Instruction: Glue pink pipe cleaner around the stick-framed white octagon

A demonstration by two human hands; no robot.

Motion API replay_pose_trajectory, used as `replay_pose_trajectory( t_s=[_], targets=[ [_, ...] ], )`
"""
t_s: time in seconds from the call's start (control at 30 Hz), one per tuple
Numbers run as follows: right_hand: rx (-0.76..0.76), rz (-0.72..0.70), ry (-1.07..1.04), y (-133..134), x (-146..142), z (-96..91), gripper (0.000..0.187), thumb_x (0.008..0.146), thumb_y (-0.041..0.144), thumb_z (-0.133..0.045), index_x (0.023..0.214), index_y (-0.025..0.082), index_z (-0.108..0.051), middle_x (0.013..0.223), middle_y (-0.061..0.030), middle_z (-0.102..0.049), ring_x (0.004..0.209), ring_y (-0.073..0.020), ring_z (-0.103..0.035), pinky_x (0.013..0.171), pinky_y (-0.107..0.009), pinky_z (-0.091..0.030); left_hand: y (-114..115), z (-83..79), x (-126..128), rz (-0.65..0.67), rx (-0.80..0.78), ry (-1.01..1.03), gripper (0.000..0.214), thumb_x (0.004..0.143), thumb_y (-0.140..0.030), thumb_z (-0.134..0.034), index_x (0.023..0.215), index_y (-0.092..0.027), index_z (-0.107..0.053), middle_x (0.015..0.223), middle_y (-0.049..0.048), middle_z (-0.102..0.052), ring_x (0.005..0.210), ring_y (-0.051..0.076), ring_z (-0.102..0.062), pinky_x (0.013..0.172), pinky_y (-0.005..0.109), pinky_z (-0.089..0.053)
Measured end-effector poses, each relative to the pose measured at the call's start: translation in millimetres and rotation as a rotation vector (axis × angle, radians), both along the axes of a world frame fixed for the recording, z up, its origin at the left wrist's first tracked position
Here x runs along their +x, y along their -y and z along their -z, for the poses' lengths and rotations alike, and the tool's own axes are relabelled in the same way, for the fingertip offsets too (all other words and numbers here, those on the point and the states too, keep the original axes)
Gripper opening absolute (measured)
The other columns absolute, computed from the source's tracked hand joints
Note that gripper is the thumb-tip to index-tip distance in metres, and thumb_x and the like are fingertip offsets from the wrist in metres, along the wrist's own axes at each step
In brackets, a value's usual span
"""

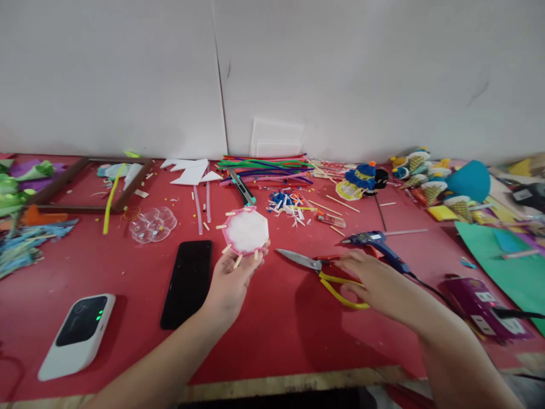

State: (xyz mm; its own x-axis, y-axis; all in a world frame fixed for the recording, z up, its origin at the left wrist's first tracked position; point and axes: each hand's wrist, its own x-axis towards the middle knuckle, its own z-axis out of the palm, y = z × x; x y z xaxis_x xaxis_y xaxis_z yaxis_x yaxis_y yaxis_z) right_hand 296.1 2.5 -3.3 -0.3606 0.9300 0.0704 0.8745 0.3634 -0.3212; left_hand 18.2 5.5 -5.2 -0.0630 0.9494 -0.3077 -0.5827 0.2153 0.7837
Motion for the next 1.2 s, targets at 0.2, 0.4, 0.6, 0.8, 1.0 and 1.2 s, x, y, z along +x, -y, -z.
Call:
replay_pose_trajectory(
  t_s=[0.2, 0.4, 0.6, 0.8, 1.0, 1.2],
  targets=[
    [0.275, -0.195, -0.395, 1, -68, -17.1, 0.021, 0.095, 0.023, -0.056, 0.111, 0.024, -0.069, 0.091, -0.0043, -0.075, 0.079, -0.0164, -0.070, 0.073, -0.027, -0.056, 6, -2.4, 5, 0.041, -0.030, -0.037, 0.027, 0.056, -0.025, -0.091, 0.079, -0.020, -0.077, 0.094, 0.0054, -0.081, 0.093, 0.020, -0.073, 0.092, 0.030, -0.053],
    [0.347, -0.323, -0.473, -5, -99, 2.4, 0.028, 0.096, 0.016, -0.051, 0.116, 0.023, -0.068, 0.091, -0.0058, -0.077, 0.079, -0.0175, -0.072, 0.073, -0.029, -0.058, 10, -1.9, 7, 0.218, -0.030, -0.013, 0.023, 0.057, -0.026, -0.091, 0.074, -0.018, -0.078, 0.079, 0.0057, -0.080, 0.084, 0.020, -0.074, 0.092, 0.033, -0.054],
    [0.366, -0.317, -0.611, -3, -97, 8.9, 0.027, 0.093, 0.010, -0.051, 0.111, 0.021, -0.068, 0.087, -0.0048, -0.077, 0.075, -0.0149, -0.071, 0.070, -0.024, -0.058, 12, -1.3, 8, 0.275, -0.044, -0.012, 0.024, 0.058, -0.024, -0.090, 0.077, -0.018, -0.078, 0.078, 0.0037, -0.079, 0.086, 0.017, -0.073, 0.089, 0.028, -0.053],
    [0.350, -0.286, -0.638, -2, -95, 18.8, 0.030, 0.090, 0.004, -0.047, 0.107, 0.020, -0.066, 0.086, -0.0057, -0.074, 0.074, -0.0148, -0.069, 0.067, -0.024, -0.057, 12, 1.8, 11, 0.211, -0.076, -0.021, 0.026, 0.061, -0.024, -0.088, 0.083, -0.019, -0.075, 0.088, 0.0042, -0.079, 0.081, 0.017, -0.071, 0.082, 0.030, -0.055],
    [0.336, -0.252, -0.577, 3, -97, 20.5, 0.034, 0.088, 0.003, -0.044, 0.107, 0.021, -0.066, 0.086, -0.0053, -0.071, 0.074, -0.0151, -0.067, 0.067, -0.025, -0.056, 13, 4.3, 12, 0.202, -0.078, -0.045, 0.022, 0.063, -0.019, -0.086, 0.081, -0.018, -0.074, 0.082, 0.0027, -0.077, 0.077, 0.015, -0.070, 0.081, 0.028, -0.055],
    [0.460, -0.215, -0.439, 6, -97, 16.3, 0.031, 0.087, 0.004, -0.046, 0.103, 0.018, -0.069, 0.082, -0.0061, -0.073, 0.071, -0.0171, -0.069, 0.066, -0.026, -0.057, 12, 6.6, 12, 0.239, -0.061, -0.049, 0.023, 0.062, -0.022, -0.087, 0.080, -0.017, -0.075, 0.079, 0.0031, -0.078, 0.075, 0.014, -0.070, 0.076, 0.024, -0.055]
  ],
)
